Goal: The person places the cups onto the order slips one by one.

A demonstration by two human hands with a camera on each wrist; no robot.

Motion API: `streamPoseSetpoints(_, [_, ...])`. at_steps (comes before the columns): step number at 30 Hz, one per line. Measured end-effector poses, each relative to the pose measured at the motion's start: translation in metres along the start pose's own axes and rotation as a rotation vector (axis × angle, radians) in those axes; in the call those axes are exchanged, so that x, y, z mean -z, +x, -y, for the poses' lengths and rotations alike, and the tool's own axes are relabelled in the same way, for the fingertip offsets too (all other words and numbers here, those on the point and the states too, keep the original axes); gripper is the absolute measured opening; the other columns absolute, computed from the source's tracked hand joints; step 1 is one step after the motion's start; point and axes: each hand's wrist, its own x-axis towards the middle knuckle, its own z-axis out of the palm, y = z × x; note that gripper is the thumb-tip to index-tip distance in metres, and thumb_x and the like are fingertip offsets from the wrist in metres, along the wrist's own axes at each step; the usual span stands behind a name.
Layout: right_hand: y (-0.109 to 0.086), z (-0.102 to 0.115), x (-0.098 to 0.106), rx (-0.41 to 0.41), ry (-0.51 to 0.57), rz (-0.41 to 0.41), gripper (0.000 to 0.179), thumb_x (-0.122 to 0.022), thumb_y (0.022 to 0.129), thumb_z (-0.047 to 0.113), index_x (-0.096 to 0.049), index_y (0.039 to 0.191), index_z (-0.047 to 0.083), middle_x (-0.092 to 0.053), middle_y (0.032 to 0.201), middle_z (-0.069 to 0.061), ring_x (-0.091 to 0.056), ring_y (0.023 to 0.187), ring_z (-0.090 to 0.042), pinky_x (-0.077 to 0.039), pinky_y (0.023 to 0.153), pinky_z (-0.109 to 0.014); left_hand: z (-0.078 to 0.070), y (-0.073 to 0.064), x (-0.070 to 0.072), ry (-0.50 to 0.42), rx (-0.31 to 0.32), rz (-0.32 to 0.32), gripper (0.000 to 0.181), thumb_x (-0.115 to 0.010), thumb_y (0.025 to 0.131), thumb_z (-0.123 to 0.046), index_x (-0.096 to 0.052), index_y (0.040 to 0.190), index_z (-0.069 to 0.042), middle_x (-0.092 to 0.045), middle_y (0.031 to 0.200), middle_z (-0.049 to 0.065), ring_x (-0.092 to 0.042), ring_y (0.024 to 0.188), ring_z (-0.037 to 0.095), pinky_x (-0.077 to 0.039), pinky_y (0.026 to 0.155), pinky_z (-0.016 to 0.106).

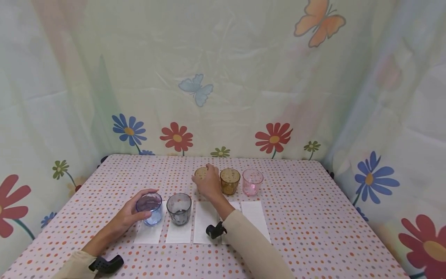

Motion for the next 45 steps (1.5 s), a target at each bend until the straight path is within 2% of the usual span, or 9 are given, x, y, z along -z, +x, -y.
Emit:
streamPoseSetpoints(8, [0.000,-0.003,-0.001,0.028,0.033,-0.032,0.069,-0.076,0.087,0.034,-0.048,0.144,0.008,-0.050,0.137,-0.016,-0.053,0.121,-0.034,-0.047,0.099,-0.052,-0.003,-0.001,-0.001,-0.010,0.048,-0.019,0.063,-0.060,0.096,-0.003,-0.035,0.153,-0.013,-0.053,0.140,0.019,-0.055,0.128,0.036,-0.045,0.106,0.031])
streamPoseSetpoints(13, [0.001,-0.007,-0.003,0.007,0.068,-0.026,0.067,-0.077,0.087,0.034,-0.048,0.142,0.009,-0.051,0.132,-0.015,-0.054,0.118,-0.033,-0.050,0.093,-0.048,-0.003,-0.002,-0.002,-0.015,0.068,-0.027,0.064,-0.062,0.096,-0.007,-0.036,0.154,-0.015,-0.053,0.141,0.019,-0.054,0.128,0.034,-0.045,0.105,0.029])
streamPoseSetpoints(20, [0.005,-0.010,-0.003,0.007,0.095,-0.020,0.063,-0.078,0.087,0.031,-0.050,0.139,0.012,-0.054,0.124,-0.014,-0.054,0.112,-0.030,-0.050,0.086,-0.045,-0.002,-0.001,0.000,-0.005,0.050,-0.024,0.064,-0.061,0.096,-0.004,-0.036,0.154,-0.015,-0.053,0.141,0.018,-0.054,0.129,0.037,-0.045,0.106,0.030])
streamPoseSetpoints(28, [0.003,-0.012,-0.004,0.011,0.143,-0.020,0.065,-0.078,0.085,0.028,-0.051,0.142,0.011,-0.055,0.123,-0.016,-0.054,0.109,-0.030,-0.049,0.082,-0.044,0.000,0.000,0.000,-0.020,-0.010,0.009,0.061,-0.060,0.097,-0.002,-0.034,0.153,-0.006,-0.053,0.138,0.026,-0.057,0.126,0.037,-0.048,0.104,0.033])
streamPoseSetpoints(36, [0.003,-0.013,-0.006,0.006,0.145,-0.038,0.065,-0.082,0.082,0.030,-0.053,0.135,0.008,-0.055,0.120,-0.017,-0.053,0.102,-0.028,-0.049,0.080,-0.042,0.001,-0.001,0.000,-0.023,0.021,0.002,0.062,-0.061,0.097,-0.004,-0.034,0.153,-0.009,-0.054,0.140,0.023,-0.056,0.127,0.036,-0.047,0.106,0.033])
streamPoseSetpoints(45, [0.004,-0.013,-0.008,0.008,0.147,-0.058,0.073,-0.085,0.080,0.041,-0.052,0.135,0.007,-0.055,0.120,-0.015,-0.053,0.101,-0.027,-0.049,0.081,-0.042,0.002,-0.001,-0.001,-0.030,0.050,-0.016,0.065,-0.063,0.096,-0.006,-0.034,0.154,-0.011,-0.053,0.140,0.021,-0.054,0.128,0.040,-0.046,0.106,0.032])
